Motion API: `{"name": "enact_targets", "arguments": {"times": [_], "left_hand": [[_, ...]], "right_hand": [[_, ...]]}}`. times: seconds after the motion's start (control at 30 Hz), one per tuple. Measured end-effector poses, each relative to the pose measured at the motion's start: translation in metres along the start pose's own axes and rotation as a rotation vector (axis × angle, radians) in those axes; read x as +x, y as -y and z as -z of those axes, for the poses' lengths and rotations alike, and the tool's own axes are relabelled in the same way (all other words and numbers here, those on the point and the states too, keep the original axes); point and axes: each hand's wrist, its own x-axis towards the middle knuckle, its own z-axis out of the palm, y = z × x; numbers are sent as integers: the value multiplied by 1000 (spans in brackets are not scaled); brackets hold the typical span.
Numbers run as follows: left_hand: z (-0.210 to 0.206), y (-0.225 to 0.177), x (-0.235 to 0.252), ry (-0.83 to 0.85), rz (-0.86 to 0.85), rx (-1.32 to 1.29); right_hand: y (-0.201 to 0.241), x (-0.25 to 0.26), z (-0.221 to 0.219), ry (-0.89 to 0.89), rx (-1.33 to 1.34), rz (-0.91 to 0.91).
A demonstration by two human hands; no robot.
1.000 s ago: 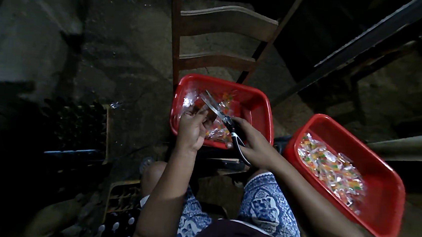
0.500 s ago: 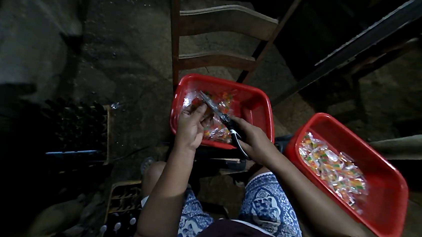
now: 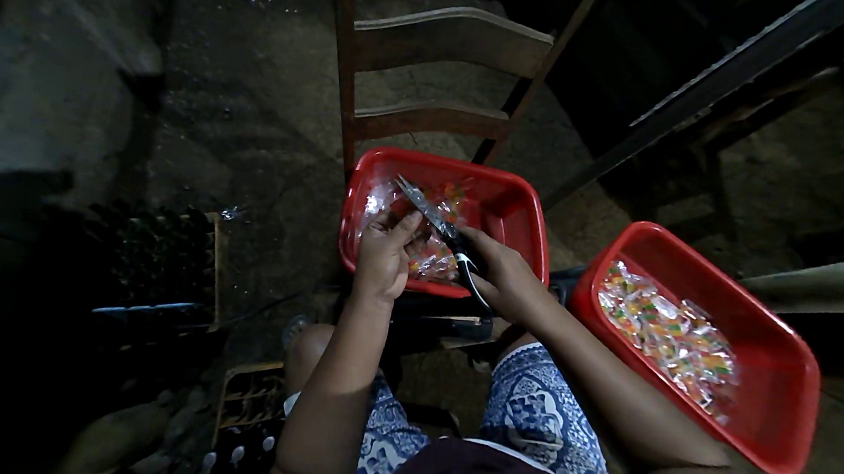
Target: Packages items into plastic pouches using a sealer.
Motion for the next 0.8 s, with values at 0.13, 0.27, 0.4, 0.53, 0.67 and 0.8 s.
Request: {"name": "enact_targets", "arguments": {"times": [0.13, 0.27, 0.4, 0.53, 0.67, 0.8], "left_hand": [[-1, 0, -1, -11, 20, 28], [0, 1, 0, -11, 8, 37], [3, 3, 1, -8, 6, 39], [4, 3, 1, 6, 13, 29], [3, 2, 2, -2, 7, 44], [2, 3, 0, -7, 25, 120]], "right_hand": [[1, 4, 0, 44, 77, -60], [1, 7, 0, 40, 72, -51], [3, 8, -2, 28, 71, -64], [4, 7, -3, 17, 45, -37], [3, 8, -4, -4, 44, -11], [2, 11, -3, 7, 79, -49]]}}
